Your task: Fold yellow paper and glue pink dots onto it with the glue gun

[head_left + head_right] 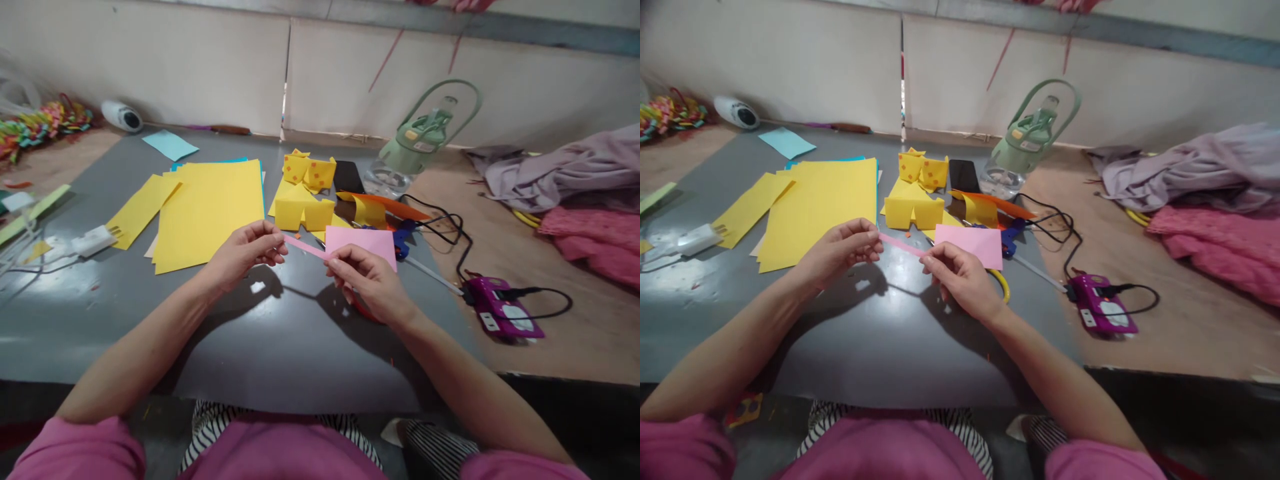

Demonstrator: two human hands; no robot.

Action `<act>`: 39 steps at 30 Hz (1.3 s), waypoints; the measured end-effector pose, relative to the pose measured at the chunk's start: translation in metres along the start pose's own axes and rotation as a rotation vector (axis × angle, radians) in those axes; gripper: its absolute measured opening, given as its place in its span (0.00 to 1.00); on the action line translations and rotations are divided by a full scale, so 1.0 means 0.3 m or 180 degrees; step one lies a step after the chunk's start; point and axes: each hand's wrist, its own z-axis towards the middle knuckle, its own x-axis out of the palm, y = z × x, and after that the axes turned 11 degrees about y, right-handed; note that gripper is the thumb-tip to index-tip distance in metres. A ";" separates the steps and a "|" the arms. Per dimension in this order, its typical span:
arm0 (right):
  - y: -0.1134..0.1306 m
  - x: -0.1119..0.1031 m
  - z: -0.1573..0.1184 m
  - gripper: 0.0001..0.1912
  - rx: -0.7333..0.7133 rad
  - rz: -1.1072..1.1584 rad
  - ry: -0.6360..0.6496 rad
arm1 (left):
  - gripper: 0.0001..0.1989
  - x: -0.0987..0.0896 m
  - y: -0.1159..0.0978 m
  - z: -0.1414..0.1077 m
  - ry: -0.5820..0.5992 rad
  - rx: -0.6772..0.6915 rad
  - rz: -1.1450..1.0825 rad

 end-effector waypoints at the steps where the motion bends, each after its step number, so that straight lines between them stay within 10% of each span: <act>1: -0.002 0.000 0.000 0.17 -0.0009 -0.0017 -0.0020 | 0.14 0.000 0.000 0.000 -0.0035 0.0041 -0.0020; 26: -0.015 0.031 -0.004 0.12 -0.0375 -0.0405 0.0061 | 0.07 0.067 0.054 -0.029 0.1099 -0.0136 0.0570; 39: -0.022 0.050 -0.006 0.22 -0.0095 -0.0413 0.0298 | 0.07 0.087 0.092 -0.022 0.0469 0.0389 0.1809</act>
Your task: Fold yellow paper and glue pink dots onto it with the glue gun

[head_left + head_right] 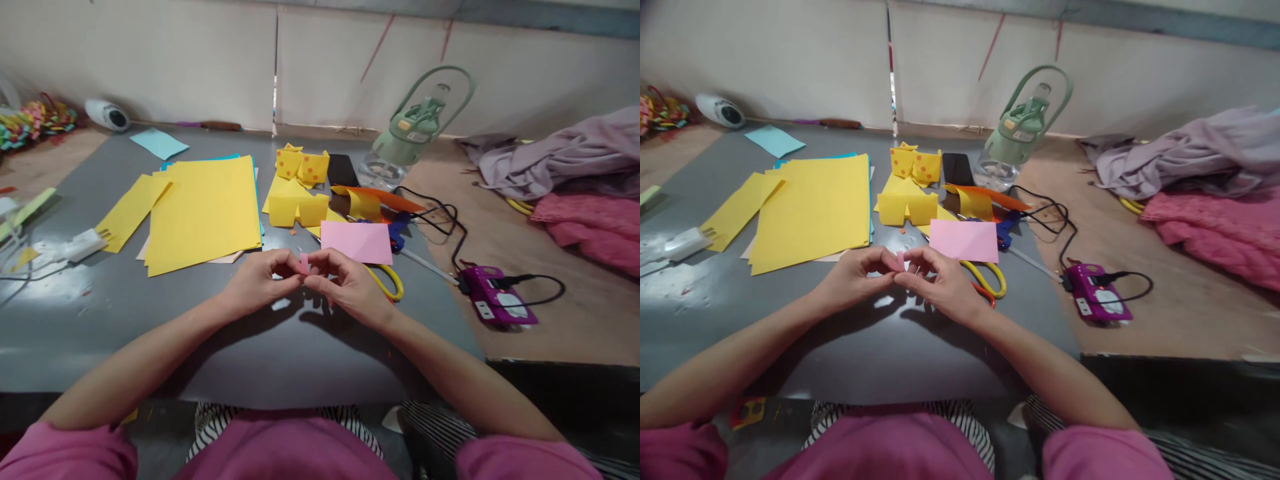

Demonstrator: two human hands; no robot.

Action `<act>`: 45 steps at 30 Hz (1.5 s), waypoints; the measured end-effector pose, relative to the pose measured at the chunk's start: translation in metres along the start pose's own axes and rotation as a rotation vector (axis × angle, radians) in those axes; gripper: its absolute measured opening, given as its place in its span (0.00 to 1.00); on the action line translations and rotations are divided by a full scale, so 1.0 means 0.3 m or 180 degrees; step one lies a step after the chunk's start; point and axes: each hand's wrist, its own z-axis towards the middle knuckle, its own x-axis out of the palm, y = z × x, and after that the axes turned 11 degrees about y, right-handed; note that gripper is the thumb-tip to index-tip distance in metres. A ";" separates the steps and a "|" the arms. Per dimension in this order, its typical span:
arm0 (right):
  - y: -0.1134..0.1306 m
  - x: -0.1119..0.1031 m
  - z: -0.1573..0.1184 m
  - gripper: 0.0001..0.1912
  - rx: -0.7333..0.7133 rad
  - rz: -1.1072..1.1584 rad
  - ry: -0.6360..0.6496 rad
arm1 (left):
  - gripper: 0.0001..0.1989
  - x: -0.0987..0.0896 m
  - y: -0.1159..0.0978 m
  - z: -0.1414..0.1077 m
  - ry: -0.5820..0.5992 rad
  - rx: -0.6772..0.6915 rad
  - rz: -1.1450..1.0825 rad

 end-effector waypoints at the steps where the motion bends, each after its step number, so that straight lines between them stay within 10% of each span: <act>1: 0.000 0.003 0.000 0.20 0.0010 -0.0044 -0.0039 | 0.06 0.001 0.001 -0.001 0.0010 0.0012 0.0053; 9: 0.000 0.011 0.005 0.14 -0.0018 -0.0140 -0.0237 | 0.19 0.020 0.002 0.002 0.0120 -0.0008 -0.0717; 45: -0.003 -0.003 0.011 0.13 -0.0009 0.0315 -0.0345 | 0.12 0.019 -0.003 0.005 0.0250 -0.0650 -0.0727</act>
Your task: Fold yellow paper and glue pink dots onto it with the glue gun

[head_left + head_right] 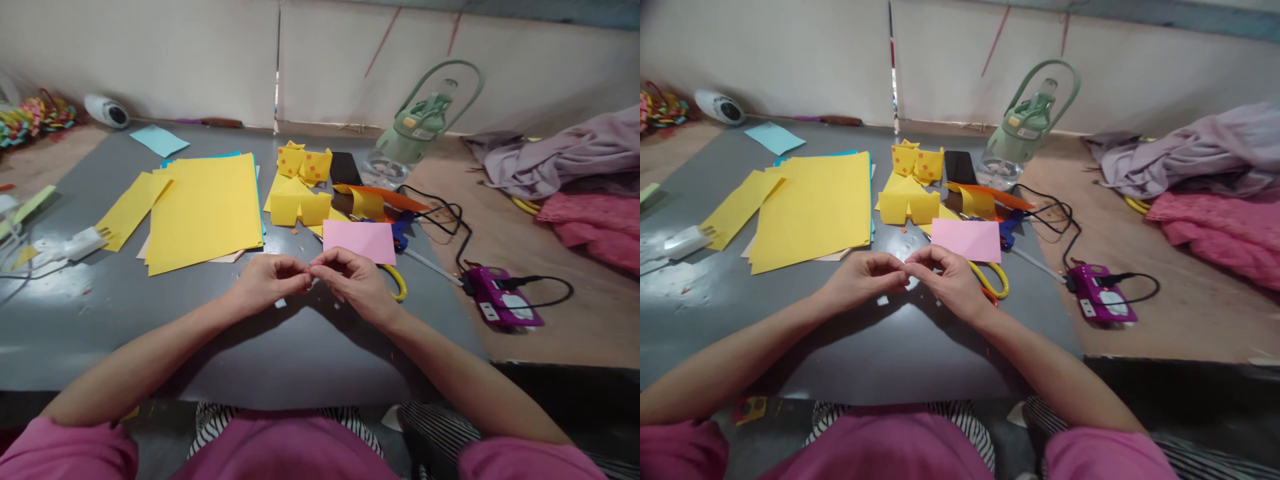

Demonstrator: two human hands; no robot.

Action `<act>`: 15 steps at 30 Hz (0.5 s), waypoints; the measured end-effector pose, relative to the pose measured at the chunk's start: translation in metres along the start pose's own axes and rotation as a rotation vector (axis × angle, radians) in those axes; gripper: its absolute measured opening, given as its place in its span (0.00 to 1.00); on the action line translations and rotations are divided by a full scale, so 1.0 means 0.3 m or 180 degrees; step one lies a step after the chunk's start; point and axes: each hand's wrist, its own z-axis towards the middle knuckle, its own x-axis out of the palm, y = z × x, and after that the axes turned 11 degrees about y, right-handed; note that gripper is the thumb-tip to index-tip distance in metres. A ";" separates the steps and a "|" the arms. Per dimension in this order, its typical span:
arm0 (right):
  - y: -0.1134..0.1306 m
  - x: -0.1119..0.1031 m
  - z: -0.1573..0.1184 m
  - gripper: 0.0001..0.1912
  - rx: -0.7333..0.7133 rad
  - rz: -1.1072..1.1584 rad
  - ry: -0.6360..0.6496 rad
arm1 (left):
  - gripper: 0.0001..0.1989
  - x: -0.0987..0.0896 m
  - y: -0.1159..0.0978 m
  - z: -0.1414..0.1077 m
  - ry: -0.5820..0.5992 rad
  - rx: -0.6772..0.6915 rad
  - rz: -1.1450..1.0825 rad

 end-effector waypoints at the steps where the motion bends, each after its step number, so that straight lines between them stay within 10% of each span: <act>1: 0.000 0.000 0.000 0.13 -0.0001 0.0013 0.0002 | 0.12 -0.001 0.001 0.001 0.0008 0.0010 -0.0026; 15: 0.003 0.001 -0.001 0.12 -0.0039 -0.0205 -0.0054 | 0.10 0.001 -0.005 -0.002 -0.0029 -0.0028 0.0033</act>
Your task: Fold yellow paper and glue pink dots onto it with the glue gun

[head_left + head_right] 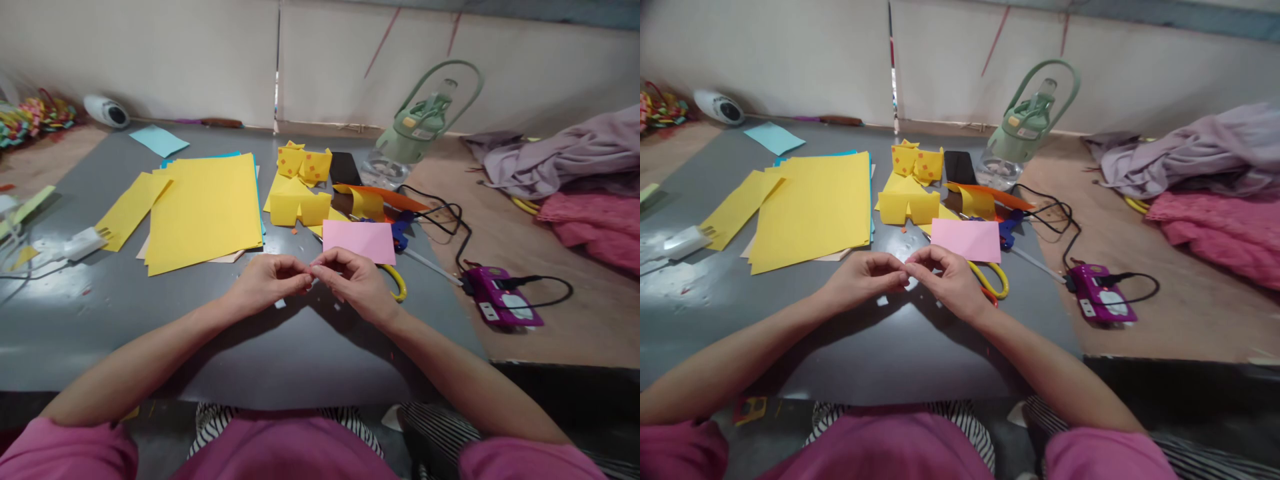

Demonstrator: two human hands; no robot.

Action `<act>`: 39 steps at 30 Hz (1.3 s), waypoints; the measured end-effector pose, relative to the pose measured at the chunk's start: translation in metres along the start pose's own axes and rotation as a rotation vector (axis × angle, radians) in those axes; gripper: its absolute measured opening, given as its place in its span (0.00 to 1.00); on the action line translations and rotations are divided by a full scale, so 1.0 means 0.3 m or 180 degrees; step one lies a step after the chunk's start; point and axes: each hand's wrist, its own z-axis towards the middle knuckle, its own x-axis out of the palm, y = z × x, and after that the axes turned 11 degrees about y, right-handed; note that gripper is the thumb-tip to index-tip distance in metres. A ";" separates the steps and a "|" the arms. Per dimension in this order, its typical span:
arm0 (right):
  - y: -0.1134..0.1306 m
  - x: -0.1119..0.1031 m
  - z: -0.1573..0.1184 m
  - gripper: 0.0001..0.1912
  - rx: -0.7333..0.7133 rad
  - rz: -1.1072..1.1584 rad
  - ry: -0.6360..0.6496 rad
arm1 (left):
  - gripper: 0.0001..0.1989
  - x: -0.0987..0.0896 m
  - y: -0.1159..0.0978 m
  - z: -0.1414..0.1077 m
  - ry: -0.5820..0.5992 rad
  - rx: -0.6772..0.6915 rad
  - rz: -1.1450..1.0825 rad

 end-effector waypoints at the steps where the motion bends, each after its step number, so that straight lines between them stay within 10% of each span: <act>1: 0.000 -0.001 -0.001 0.12 0.0005 -0.0025 -0.0002 | 0.10 0.000 0.001 0.000 -0.0002 -0.0017 0.0045; 27: 0.020 -0.041 -0.006 0.15 0.0084 -0.0143 -0.0033 | 0.15 -0.023 -0.043 -0.001 -0.0293 0.0141 -0.0077; 33: 0.046 -0.089 -0.056 0.13 -0.0029 -0.1548 -0.0078 | 0.12 -0.022 -0.029 0.009 -0.0172 0.0046 -0.0460; 39: 0.013 -0.162 -0.177 0.17 0.0953 -0.3944 0.0075 | 0.13 -0.036 -0.023 0.017 -0.0268 -0.0134 -0.0897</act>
